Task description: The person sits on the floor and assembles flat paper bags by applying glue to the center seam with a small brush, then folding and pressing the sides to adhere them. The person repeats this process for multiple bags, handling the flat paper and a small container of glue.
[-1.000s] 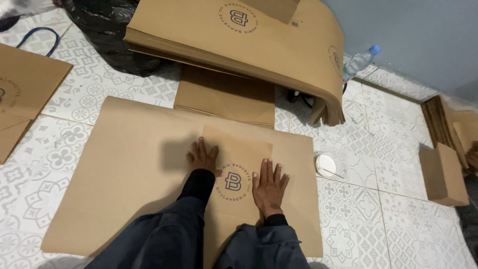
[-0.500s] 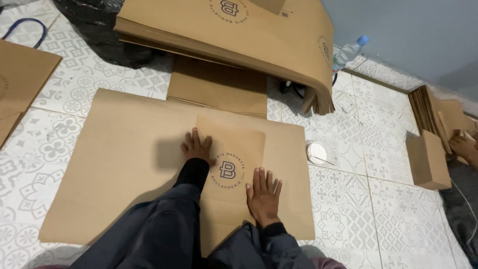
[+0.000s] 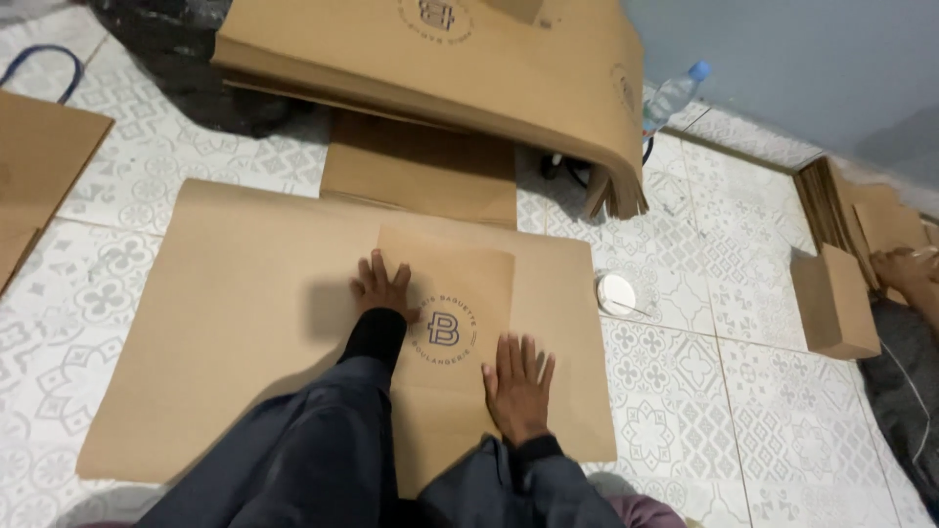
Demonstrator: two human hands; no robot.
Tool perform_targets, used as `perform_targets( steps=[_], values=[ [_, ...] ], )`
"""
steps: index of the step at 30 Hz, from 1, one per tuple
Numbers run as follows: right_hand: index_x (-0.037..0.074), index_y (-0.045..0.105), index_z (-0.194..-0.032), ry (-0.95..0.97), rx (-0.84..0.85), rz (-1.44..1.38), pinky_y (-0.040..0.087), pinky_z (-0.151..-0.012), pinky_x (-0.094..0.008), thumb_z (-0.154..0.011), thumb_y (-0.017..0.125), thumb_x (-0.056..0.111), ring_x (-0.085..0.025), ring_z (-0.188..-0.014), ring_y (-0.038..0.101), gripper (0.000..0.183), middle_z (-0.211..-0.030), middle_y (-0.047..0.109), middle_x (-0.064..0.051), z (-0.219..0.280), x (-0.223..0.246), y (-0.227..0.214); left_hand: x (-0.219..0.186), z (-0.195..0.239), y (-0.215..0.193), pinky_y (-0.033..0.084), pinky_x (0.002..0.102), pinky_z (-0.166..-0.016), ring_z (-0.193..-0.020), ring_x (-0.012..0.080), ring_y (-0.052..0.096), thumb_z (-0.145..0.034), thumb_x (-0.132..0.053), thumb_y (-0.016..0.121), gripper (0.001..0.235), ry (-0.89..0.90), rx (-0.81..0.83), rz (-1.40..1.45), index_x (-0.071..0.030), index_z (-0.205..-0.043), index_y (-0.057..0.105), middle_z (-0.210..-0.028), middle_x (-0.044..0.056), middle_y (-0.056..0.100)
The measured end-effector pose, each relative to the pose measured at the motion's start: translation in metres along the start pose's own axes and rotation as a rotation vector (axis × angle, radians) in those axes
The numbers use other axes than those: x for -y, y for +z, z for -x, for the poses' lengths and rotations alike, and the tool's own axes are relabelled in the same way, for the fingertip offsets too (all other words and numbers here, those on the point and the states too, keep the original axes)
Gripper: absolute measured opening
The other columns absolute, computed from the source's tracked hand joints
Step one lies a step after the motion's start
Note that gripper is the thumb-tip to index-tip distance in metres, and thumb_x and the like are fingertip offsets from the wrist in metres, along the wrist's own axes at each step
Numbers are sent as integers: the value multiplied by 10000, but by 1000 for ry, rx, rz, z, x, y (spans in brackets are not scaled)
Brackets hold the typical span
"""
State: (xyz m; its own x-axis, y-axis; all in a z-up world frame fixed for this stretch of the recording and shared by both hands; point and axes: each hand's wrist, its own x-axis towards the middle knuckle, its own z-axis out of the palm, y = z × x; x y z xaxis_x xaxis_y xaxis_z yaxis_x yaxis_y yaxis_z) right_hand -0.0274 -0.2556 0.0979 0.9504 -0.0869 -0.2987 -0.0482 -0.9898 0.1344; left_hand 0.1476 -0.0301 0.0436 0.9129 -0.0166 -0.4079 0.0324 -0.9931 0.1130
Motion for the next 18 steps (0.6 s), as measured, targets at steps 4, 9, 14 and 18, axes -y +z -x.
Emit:
perform_targets(
  steps=[4,9,14,18],
  values=[
    [209,159,-1651,-91,-338,-101,-28,-1234,-590,-1078,252,511,-258,-1586,45,655,-1715,155,20,22,-17,54,0,-5,10,120,643,-1198,-1558,452,-104,-736,-660,808,1075,-20,9,62,-375,-1554,172,-1715,152,-166],
    [182,141,-1649,-72,-291,-74,33,-1211,-630,-1080,261,476,-284,-1580,49,652,-1722,120,1,25,-15,50,8,0,14,74,608,-1225,-1576,410,-108,-712,-684,816,1134,-10,-26,105,-413,-1580,138,-1722,109,-176],
    [176,105,-1651,-80,-296,-65,29,-1215,-637,-1076,261,464,-302,-1580,39,662,-1723,110,3,23,-17,61,43,5,90,274,619,-1168,-1553,367,223,-705,-855,608,1100,162,-635,198,-337,-1607,255,-1720,112,163],
    [202,15,-1672,1,86,-58,-59,-1249,-603,-1081,49,543,-299,-1598,-37,682,-1749,31,-11,41,-4,2,69,108,66,152,585,-1262,-1590,352,56,-858,-775,554,1038,166,-194,25,-382,-1655,16,-1749,94,-52]
  ],
)
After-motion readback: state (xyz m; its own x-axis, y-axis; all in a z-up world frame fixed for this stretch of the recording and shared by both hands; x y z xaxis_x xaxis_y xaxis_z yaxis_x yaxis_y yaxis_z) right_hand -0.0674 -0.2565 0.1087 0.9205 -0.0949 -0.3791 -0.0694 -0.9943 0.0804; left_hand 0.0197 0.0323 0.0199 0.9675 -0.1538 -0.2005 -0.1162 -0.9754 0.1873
